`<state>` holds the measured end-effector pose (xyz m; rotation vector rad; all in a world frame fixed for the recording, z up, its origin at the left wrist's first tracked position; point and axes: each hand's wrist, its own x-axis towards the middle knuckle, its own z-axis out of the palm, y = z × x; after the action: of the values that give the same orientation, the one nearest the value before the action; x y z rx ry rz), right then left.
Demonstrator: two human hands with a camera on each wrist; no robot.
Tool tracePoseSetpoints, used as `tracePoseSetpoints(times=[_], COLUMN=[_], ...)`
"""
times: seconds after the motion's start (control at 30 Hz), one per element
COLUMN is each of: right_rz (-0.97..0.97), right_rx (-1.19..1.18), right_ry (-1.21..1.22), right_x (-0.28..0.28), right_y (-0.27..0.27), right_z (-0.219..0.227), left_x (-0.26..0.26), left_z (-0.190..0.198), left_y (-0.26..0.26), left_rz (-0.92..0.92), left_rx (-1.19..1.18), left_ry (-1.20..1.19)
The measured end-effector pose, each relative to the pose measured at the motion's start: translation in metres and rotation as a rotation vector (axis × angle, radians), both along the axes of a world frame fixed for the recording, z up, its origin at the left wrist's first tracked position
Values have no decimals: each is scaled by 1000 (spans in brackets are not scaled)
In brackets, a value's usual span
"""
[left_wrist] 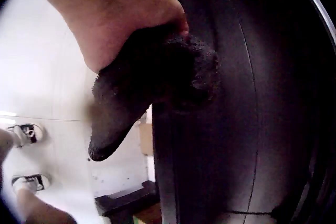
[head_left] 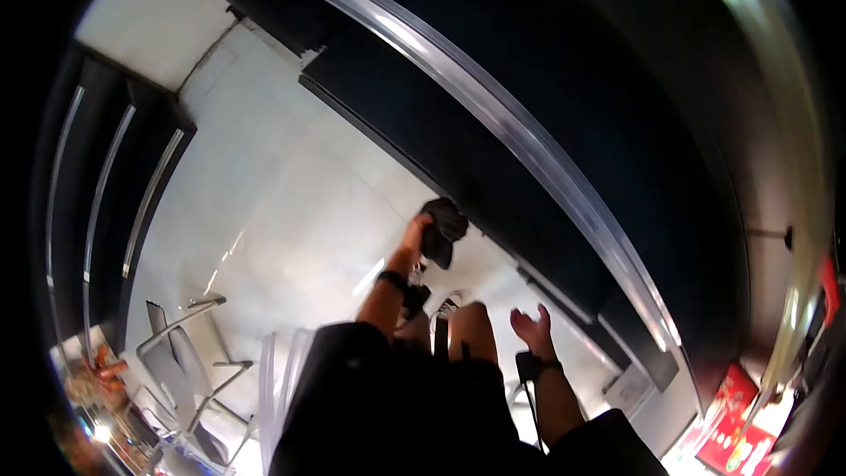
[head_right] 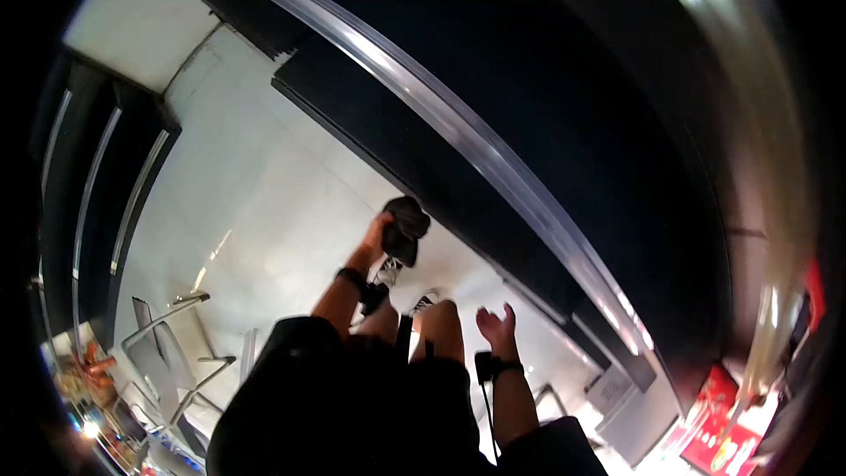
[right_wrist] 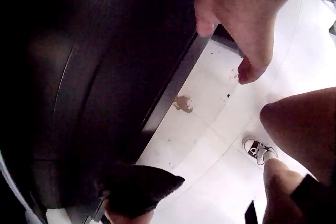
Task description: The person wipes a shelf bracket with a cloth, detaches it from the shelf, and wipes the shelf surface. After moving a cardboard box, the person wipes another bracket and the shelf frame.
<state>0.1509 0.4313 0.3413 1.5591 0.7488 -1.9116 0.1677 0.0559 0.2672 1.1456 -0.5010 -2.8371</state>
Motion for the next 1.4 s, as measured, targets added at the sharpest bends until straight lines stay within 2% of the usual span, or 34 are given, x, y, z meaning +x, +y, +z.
tracePoseSetpoints(times=[0.07,0.1,0.17,0.2,0.27,0.3,0.33,0.4,0.47,0.53,0.57,0.63,0.7,0.73,0.8,0.9,0.93,1.0,1.07,1.13,1.17,1.23,1.3,1.33,1.4], right_rz=[-19,-66,-179,-330,-190,-136,-129,12,-20,2,-61,-38,-45,-46,191,217,206,2,-125,-98,-34,-28,45,20,74], right_rx=[-152,-110,-74,-46,-9,82,87,146,178,75,16,72,183,186,108,148,162,-63,-72,-7,-124,-208,-189,-175,-48], right_ry=[-29,-45,-83,-190,206,7,3,94,124,94,79,90,71,69,147,151,147,40,105,107,199,159,114,117,86], right_x=[-27,-36,-52,-66,-88,-105,-105,-107,-100,-103,-106,-107,-106,-109,-112,-113,-113,-115,-111,-108,-106,-107,-103,-103,-96], right_y=[2,-2,-13,-19,24,-1,1,3,-6,-15,-15,-24,-48,-40,-9,-32,-37,-43,-65,-79,-80,-85,-87,-92,-97], right_z=[-19,-22,-24,-21,-97,-73,-74,-85,-73,-59,-62,-62,-44,-52,-84,-64,-65,-61,-42,-34,-35,-25,-14,-8,-3], left_x=[-28,-34,-42,-45,-50,-49,-49,-54,-55,-59,-62,-68,-70,-71,-68,-73,-76,-84,-76,-74,-77,-77,-79,-78,-72], left_z=[58,62,55,53,37,37,48,59,65,65,66,70,78,81,80,70,66,59,44,39,40,48,50,48,40], left_y=[-1,1,4,7,12,11,10,0,-3,-14,-18,-34,-39,-41,-43,-40,-40,-42,-46,-48,-52,-53,-53,-53,-47], left_rz=[66,79,94,84,118,122,146,177,151,122,93,60,36,35,-2,36,22,-23,25,4,-39,-39,3,6,-10], left_rx=[-146,-134,-124,-106,-158,-151,-106,-61,-133,-174,-213,-208,-187,-185,-249,-269,-256,-365,-397,-479,-440,-385,-359,-350,-364], left_ry=[-67,-78,75,46,39,30,35,42,-35,-53,-67,-91,-93,-95,-105,-104,-104,-248,-76,-103,-124,-100,-44,-40,-60])
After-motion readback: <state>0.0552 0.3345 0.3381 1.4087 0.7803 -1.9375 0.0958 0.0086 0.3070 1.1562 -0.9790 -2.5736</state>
